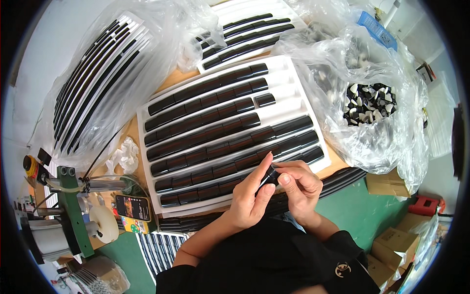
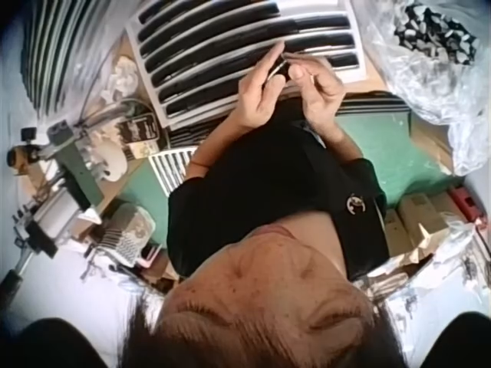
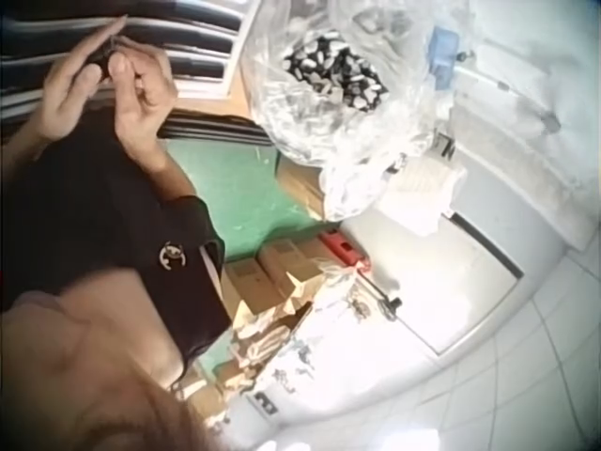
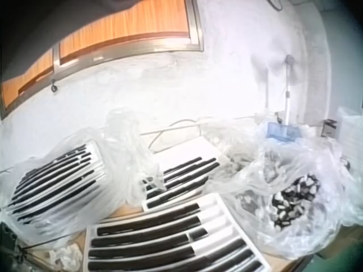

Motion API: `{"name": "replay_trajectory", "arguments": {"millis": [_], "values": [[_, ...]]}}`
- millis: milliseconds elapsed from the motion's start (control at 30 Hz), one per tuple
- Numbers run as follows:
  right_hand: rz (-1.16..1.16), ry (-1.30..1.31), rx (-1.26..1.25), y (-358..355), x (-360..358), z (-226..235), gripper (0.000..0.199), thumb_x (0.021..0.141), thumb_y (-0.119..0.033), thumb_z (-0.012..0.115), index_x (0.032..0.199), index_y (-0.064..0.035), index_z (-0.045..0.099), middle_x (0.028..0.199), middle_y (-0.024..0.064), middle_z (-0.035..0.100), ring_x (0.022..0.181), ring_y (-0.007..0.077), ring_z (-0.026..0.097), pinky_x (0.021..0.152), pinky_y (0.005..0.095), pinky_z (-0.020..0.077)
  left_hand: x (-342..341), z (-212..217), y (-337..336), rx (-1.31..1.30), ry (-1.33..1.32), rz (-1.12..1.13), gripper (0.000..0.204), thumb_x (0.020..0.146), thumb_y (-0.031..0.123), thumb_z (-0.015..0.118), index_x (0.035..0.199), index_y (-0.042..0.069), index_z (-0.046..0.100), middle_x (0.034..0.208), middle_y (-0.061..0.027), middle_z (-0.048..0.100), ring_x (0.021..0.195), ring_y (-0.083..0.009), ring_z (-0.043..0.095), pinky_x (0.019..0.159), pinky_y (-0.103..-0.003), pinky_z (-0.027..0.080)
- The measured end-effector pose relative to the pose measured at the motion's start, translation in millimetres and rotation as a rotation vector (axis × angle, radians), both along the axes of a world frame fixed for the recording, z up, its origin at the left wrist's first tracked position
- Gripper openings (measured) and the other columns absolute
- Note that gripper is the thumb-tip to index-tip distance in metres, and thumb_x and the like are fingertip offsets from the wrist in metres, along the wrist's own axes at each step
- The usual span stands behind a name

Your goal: The recorder is manually attaching white plastic end caps to black rectangular profiles and organizing them into a foam tray at a workshop table.

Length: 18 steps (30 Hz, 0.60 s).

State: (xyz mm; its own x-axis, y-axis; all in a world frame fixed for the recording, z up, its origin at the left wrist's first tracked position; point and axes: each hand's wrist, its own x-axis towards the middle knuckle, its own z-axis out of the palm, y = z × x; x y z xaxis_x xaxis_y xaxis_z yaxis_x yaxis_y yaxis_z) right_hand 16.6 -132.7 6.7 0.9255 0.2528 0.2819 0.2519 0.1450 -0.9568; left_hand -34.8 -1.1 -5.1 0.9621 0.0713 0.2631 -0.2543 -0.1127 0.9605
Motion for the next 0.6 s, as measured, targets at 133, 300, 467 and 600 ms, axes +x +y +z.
{"name": "replay_trajectory", "arguments": {"millis": [133, 300, 467, 600], "values": [[0.151, -0.134, -0.131, -11.2, 7.5, 0.3, 0.021, 0.082, -0.007, 0.065, 0.1, 0.002, 0.063, 0.099, 0.0177, 0.062, 0.085, 0.023, 0.061, 0.072, 0.0297, 0.0492, -0.9, 4.9, 7.6, 0.035, -0.027, -0.019, 0.043, 0.092, 0.009, 0.05, 0.132, -0.004, 0.038, 0.12, -0.0203, 0.054, 0.097, -0.0237, 0.06, 0.084, -0.028, 0.045], [0.146, -0.464, -0.338, -7.4, 4.1, -10.8, 0.074, 0.062, -0.019, 0.083, 0.122, 0.0013, 0.045, 0.116, 0.0204, 0.05, 0.104, 0.031, 0.052, 0.086, 0.0376, 0.0439, 0.0, 16.9, 11.2, -0.177, 0.119, -0.04, 0.035, 0.094, 0.012, 0.047, 0.128, 0.001, 0.042, 0.096, -0.0082, 0.056, 0.078, -0.0094, 0.054, 0.071, -0.024, 0.046], [-0.03, -0.643, -0.407, 1.0, 4.3, -8.8, 0.069, 0.06, -0.022, 0.084, 0.115, 0.003, 0.05, 0.11, 0.0169, 0.053, 0.095, 0.0298, 0.057, 0.079, 0.035, 0.049, 1.3, 20.1, 3.7, -0.304, 0.17, -0.055, 0.036, 0.097, 0.022, 0.041, 0.127, 0.002, 0.038, 0.087, -0.0045, 0.051, 0.071, -0.0078, 0.048, 0.062, -0.021, 0.041], [-0.022, -0.691, -0.399, 0.4, 10.2, -9.1, 0.065, 0.057, -0.02, 0.084, 0.109, 0.0034, 0.053, 0.105, 0.0151, 0.056, 0.092, 0.028, 0.058, 0.074, 0.0329, 0.0497, 1.9, 18.2, 2.8, -0.313, 0.204, -0.051, 0.037, 0.098, 0.025, 0.039, 0.126, 0.001, 0.039, 0.084, -0.0043, 0.051, 0.068, -0.0073, 0.047, 0.059, -0.02, 0.038]]}}
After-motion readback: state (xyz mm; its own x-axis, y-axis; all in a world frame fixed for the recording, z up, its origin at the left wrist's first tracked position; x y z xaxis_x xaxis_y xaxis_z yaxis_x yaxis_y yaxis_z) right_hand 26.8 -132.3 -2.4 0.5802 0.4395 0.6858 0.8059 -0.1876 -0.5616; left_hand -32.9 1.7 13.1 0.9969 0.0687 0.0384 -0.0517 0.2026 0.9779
